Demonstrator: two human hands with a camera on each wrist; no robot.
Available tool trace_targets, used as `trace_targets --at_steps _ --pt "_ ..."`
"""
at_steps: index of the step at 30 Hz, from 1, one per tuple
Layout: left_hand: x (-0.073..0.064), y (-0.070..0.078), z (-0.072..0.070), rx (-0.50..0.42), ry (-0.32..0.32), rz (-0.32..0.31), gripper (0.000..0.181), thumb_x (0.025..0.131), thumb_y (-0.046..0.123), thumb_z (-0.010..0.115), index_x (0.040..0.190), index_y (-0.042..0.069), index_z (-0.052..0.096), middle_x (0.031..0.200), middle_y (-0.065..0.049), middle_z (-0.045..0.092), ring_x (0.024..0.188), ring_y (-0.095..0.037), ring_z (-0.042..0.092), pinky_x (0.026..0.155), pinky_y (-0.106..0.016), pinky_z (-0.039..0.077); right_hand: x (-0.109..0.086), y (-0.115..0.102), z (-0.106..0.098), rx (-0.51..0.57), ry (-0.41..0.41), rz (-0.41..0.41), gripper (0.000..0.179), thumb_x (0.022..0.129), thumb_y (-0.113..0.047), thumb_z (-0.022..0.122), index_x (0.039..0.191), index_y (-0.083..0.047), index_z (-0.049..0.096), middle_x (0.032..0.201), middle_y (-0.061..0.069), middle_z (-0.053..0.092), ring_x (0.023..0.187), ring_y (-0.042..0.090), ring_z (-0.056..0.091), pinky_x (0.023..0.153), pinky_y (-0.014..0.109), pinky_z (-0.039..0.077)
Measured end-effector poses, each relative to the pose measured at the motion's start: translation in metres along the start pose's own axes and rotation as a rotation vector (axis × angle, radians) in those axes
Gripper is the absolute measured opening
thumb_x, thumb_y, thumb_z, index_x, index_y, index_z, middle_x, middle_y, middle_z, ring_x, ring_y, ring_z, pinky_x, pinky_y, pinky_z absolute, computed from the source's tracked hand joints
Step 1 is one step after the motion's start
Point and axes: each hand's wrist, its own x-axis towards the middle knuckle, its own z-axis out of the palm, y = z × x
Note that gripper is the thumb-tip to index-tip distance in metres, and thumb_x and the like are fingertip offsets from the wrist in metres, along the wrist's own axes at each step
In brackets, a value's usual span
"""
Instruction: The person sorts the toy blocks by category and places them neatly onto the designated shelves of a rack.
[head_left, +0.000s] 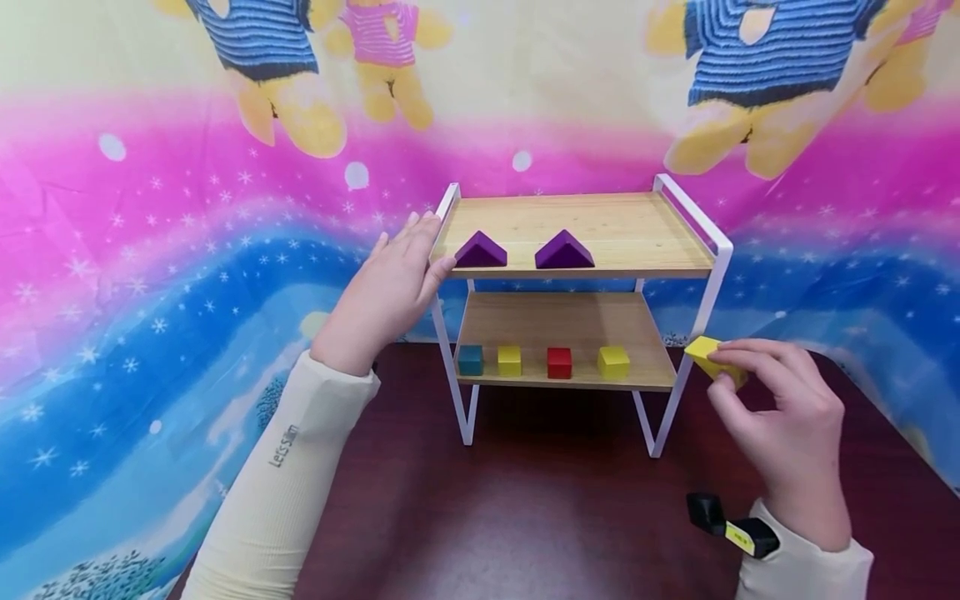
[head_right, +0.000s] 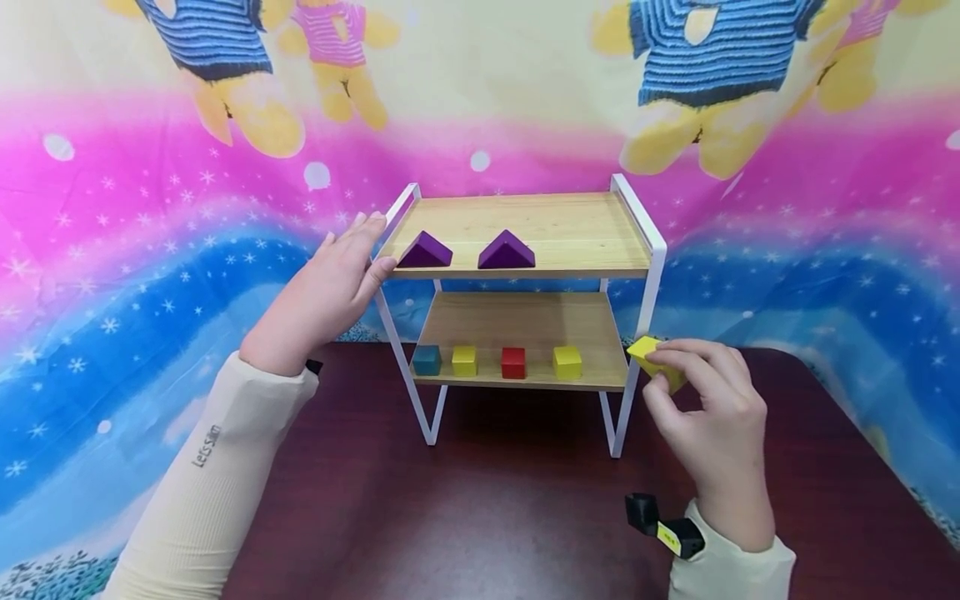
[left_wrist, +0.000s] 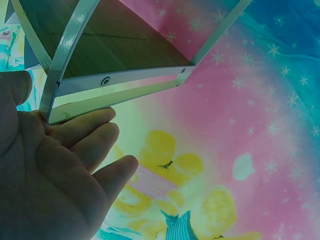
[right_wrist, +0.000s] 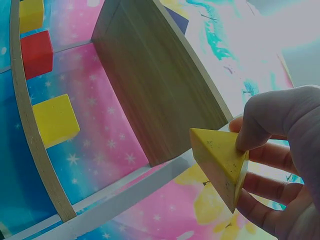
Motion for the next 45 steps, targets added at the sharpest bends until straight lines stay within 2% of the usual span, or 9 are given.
trace_targets --at_steps 9,16,25,28,32,40,45 --pt "0.0 0.001 0.0 0.012 -0.005 0.001 0.07 0.108 0.048 0.039 0.163 0.01 0.019 0.168 -0.008 0.021 0.156 -0.023 0.011 0.125 -0.05 0.007 0.001 -0.005 -0.001 -0.01 -0.046 0.006 0.02 0.078 0.002 0.067 0.095 0.003 0.078 0.102 0.019 0.072 0.106 -0.004 0.052 0.091 0.007 0.038" --pt "-0.001 0.0 0.0 0.012 0.002 0.005 0.069 0.108 0.048 0.038 0.163 0.009 0.019 0.168 -0.008 0.021 0.156 -0.023 0.011 0.125 -0.049 0.007 0.011 -0.008 0.0 0.008 -0.063 -0.038 0.019 0.079 0.0 0.067 0.094 0.002 0.078 0.102 0.017 0.073 0.104 0.002 0.055 0.09 0.007 0.039" --pt "0.001 0.001 -0.002 0.009 -0.011 0.003 0.07 0.108 0.047 0.038 0.163 0.009 0.019 0.168 -0.009 0.02 0.156 -0.023 0.01 0.125 -0.048 0.007 0.025 -0.012 -0.002 0.0 -0.133 -0.084 0.019 0.079 0.003 0.068 0.096 0.002 0.078 0.106 0.017 0.072 0.106 0.008 0.057 0.09 0.007 0.039" --pt "0.001 0.001 -0.002 0.01 -0.015 0.0 0.07 0.108 0.047 0.038 0.163 0.008 0.019 0.168 -0.01 0.02 0.156 -0.024 0.01 0.125 -0.048 0.007 0.029 -0.012 0.0 0.014 -0.124 -0.101 0.019 0.08 0.001 0.067 0.094 0.002 0.078 0.105 0.017 0.073 0.105 0.011 0.058 0.09 0.007 0.039" --pt "0.001 0.001 -0.003 0.02 -0.014 0.001 0.07 0.108 0.047 0.038 0.163 0.008 0.019 0.168 -0.009 0.02 0.156 -0.024 0.011 0.125 -0.048 0.008 0.034 -0.012 0.0 0.024 -0.121 -0.111 0.019 0.079 0.001 0.069 0.095 0.002 0.079 0.105 0.017 0.073 0.107 0.009 0.059 0.09 0.006 0.04" --pt "0.001 0.001 -0.005 0.021 -0.025 -0.004 0.07 0.108 0.047 0.039 0.162 0.008 0.02 0.168 -0.009 0.02 0.156 -0.025 0.012 0.125 -0.048 0.008 0.044 -0.017 -0.007 -0.008 -0.205 -0.104 0.031 0.073 0.015 0.076 0.102 0.002 0.078 0.114 0.015 0.071 0.115 0.005 0.056 0.092 0.005 0.04" --pt "0.001 0.002 -0.005 0.019 -0.028 0.0 0.07 0.108 0.047 0.039 0.163 0.008 0.019 0.168 -0.01 0.02 0.156 -0.024 0.011 0.125 -0.049 0.008 0.049 -0.019 -0.009 0.009 -0.193 -0.119 0.034 0.072 0.014 0.077 0.103 -0.001 0.079 0.115 0.013 0.072 0.117 0.001 0.056 0.095 0.006 0.041"
